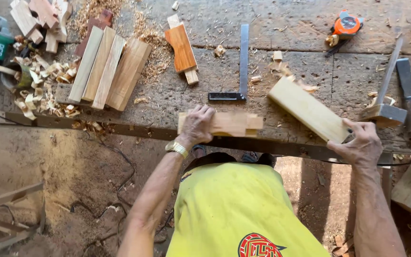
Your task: Measuring and marking dimensions on wood pieces using a try square and a pen.
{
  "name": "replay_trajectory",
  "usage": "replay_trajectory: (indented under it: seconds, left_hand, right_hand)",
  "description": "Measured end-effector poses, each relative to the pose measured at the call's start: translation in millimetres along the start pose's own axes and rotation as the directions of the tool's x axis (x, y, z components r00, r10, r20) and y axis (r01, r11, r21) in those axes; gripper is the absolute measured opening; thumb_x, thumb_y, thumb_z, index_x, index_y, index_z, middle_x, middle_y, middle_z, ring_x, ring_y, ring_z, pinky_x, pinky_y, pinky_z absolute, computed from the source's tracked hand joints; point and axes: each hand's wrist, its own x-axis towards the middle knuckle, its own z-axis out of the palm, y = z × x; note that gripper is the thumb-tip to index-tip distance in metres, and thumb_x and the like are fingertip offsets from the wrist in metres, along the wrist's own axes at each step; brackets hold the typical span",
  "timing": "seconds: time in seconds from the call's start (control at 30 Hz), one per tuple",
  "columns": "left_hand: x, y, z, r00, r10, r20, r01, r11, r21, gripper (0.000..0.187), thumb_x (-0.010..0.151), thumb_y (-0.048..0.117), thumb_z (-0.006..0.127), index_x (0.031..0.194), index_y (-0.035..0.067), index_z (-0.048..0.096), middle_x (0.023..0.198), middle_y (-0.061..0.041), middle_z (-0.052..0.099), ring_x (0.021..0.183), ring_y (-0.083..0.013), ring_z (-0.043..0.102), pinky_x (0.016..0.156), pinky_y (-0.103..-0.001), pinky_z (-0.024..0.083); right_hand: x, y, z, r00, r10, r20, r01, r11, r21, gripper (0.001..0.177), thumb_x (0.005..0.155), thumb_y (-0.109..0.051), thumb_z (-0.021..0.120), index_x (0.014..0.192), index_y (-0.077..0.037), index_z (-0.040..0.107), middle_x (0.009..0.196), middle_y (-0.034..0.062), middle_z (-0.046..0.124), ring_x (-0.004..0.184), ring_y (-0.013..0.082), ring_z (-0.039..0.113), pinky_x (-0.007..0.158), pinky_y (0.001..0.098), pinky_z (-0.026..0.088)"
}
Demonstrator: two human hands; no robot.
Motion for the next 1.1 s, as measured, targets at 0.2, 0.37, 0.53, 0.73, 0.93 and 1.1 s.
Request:
replay_trajectory:
  seconds: [0.2,0.37,0.53,0.73,0.93,1.1]
  left_hand:
    - [45,30,3,1.0,0.018,0.004,-0.018,1.0,0.004,0.063,0.046,0.015,0.081,0.105,0.011,0.06,0.098,-0.004,0.062,0.084,-0.0239,0.055,0.076,-0.039,0.047]
    - [32,33,-48,0.976,-0.133,0.171,0.106,0.981,0.161,0.111,0.038,0.05,0.093,0.136,0.021,0.051,0.124,-0.009,0.054,0.118,-0.0318,0.05,0.103,-0.057,0.033]
    - [-18,-10,-39,0.844,-0.531,0.079,0.516,0.762,-0.391,0.104,0.048,0.058,0.1,0.134,0.013,0.061,0.114,-0.022,0.06,0.112,-0.0442,0.062,0.097,-0.051,0.051]
    - [-38,-34,20,0.674,-0.734,-0.089,0.562,0.586,-0.584,0.028,0.082,0.028,0.078,0.104,0.012,0.08,0.089,-0.013,0.076,0.088,-0.0312,0.075,0.072,-0.04,0.06]
    - [-26,-47,30,0.603,-0.788,0.123,0.677,0.425,-0.601,0.024,0.077,0.039,0.067,0.088,0.025,0.083,0.086,-0.006,0.078,0.092,-0.0291,0.074,0.079,-0.044,0.056]
    - [-27,-48,37,0.523,-0.83,0.196,0.72,0.306,-0.623,0.034,0.059,0.046,0.082,0.09,0.032,0.082,0.077,0.003,0.077,0.086,-0.0227,0.076,0.072,-0.033,0.058]
  right_hand:
    - [19,-20,7,0.996,0.026,-0.081,-0.034,0.994,-0.102,0.075,0.072,-0.054,0.092,0.133,-0.012,0.079,0.116,0.0136,0.052,0.068,0.012,0.056,0.041,0.0211,0.053]
    - [22,-121,-23,1.0,0.018,-0.006,-0.015,0.953,0.303,0.093,0.071,-0.058,0.093,0.145,-0.01,0.064,0.107,0.0155,0.055,0.09,0.0278,0.065,0.063,0.0353,0.059]
    - [10,-178,32,0.97,0.229,0.087,-0.216,0.635,0.742,0.044,0.085,-0.041,0.092,0.121,-0.02,0.077,0.085,0.0031,0.074,0.087,0.0224,0.074,0.078,0.0341,0.057]
    - [23,-175,56,0.904,0.379,0.198,-0.414,0.662,0.625,0.028,0.078,-0.037,0.093,0.101,-0.025,0.082,0.08,0.0023,0.073,0.081,0.0243,0.072,0.073,0.038,0.055]
    - [30,-168,82,0.878,0.404,0.257,-0.478,0.712,0.514,0.023,0.079,-0.052,0.091,0.096,-0.041,0.079,0.075,-0.0084,0.069,0.078,0.0222,0.07,0.075,0.0402,0.055]
    - [22,-189,54,0.884,0.42,0.204,-0.456,0.68,0.574,0.022,0.084,-0.041,0.09,0.099,-0.027,0.081,0.075,0.0033,0.07,0.077,0.0235,0.069,0.072,0.0309,0.051]
